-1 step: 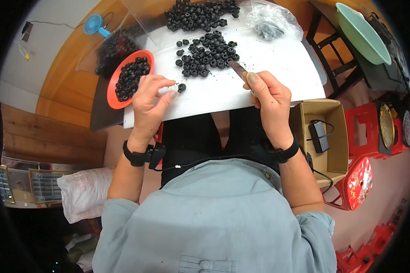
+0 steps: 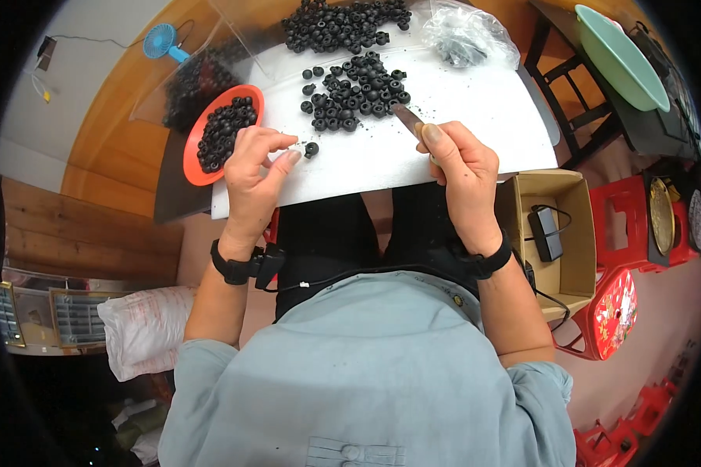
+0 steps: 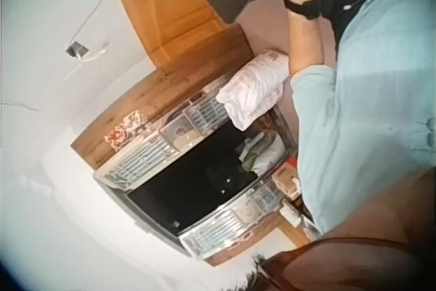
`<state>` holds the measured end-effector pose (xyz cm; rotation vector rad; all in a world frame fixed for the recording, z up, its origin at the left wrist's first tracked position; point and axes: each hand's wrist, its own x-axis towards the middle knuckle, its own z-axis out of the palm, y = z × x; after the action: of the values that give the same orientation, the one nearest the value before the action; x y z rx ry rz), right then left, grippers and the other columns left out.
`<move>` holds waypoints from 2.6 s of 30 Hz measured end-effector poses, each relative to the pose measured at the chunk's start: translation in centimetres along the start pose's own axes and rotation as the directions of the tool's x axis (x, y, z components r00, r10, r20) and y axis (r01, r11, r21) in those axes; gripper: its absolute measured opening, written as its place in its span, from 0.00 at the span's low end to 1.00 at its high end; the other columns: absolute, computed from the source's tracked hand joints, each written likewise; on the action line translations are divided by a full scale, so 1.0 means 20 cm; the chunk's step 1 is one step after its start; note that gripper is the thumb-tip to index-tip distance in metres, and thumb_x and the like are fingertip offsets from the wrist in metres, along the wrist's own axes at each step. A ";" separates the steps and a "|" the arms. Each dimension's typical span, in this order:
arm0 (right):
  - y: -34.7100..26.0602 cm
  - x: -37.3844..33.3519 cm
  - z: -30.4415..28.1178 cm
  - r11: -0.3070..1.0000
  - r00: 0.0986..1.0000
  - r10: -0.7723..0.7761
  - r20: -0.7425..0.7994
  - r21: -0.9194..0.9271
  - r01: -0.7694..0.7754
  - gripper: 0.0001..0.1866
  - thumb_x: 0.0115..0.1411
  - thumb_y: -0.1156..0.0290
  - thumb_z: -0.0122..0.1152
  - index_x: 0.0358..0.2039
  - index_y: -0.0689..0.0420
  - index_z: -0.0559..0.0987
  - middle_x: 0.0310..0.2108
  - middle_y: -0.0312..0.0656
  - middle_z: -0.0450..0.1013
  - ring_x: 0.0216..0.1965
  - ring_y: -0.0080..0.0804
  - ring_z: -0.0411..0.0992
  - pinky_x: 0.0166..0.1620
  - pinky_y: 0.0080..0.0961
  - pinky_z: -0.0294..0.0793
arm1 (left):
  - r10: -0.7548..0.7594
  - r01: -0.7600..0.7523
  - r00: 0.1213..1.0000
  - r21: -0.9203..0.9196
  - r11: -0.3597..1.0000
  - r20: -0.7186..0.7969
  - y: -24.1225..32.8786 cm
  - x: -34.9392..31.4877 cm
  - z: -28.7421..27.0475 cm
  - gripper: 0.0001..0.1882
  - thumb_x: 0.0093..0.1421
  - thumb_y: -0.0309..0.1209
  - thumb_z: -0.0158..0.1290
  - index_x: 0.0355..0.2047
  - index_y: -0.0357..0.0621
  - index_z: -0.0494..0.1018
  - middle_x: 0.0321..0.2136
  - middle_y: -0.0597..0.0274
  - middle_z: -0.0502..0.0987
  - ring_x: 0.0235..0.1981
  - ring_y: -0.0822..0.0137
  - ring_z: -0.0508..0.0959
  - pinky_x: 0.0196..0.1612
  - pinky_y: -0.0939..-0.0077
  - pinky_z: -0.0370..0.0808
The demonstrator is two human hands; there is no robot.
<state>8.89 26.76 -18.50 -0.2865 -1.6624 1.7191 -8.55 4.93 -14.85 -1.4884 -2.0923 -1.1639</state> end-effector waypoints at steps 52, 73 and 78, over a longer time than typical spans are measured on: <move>-0.08 0.01 0.12 0.743 0.982 -0.173 0.069 -0.645 0.176 0.23 0.65 0.52 0.66 0.21 0.57 0.79 0.12 0.44 0.67 0.14 0.41 0.68 0.22 0.35 0.64 | -0.318 0.470 0.850 -0.877 0.095 0.421 0.10 0.01 0.23 0.17 0.72 0.25 0.52 0.57 0.29 0.76 0.40 0.54 0.81 0.34 0.67 0.78 0.38 0.74 0.78; -0.06 0.00 0.11 0.702 0.970 -0.212 0.118 -0.672 0.236 0.23 0.66 0.52 0.65 0.21 0.55 0.78 0.15 0.42 0.71 0.16 0.39 0.70 0.21 0.33 0.65 | -0.305 0.419 0.890 -0.873 0.250 0.340 0.13 -0.01 0.25 0.15 0.71 0.21 0.51 0.55 0.28 0.78 0.41 0.58 0.76 0.32 0.68 0.78 0.42 0.77 0.77; -0.05 -0.01 0.11 0.650 0.961 -0.241 0.133 -0.713 0.262 0.24 0.66 0.51 0.65 0.20 0.55 0.77 0.15 0.41 0.71 0.16 0.39 0.70 0.21 0.34 0.65 | -0.327 0.396 0.896 -0.875 0.278 0.302 0.15 -0.01 0.27 0.14 0.71 0.21 0.51 0.53 0.28 0.78 0.41 0.58 0.77 0.31 0.68 0.78 0.42 0.77 0.77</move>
<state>7.92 24.82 -17.22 -0.3708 -2.2325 0.7784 -4.87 9.25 -17.00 -1.3584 -1.8545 -2.9024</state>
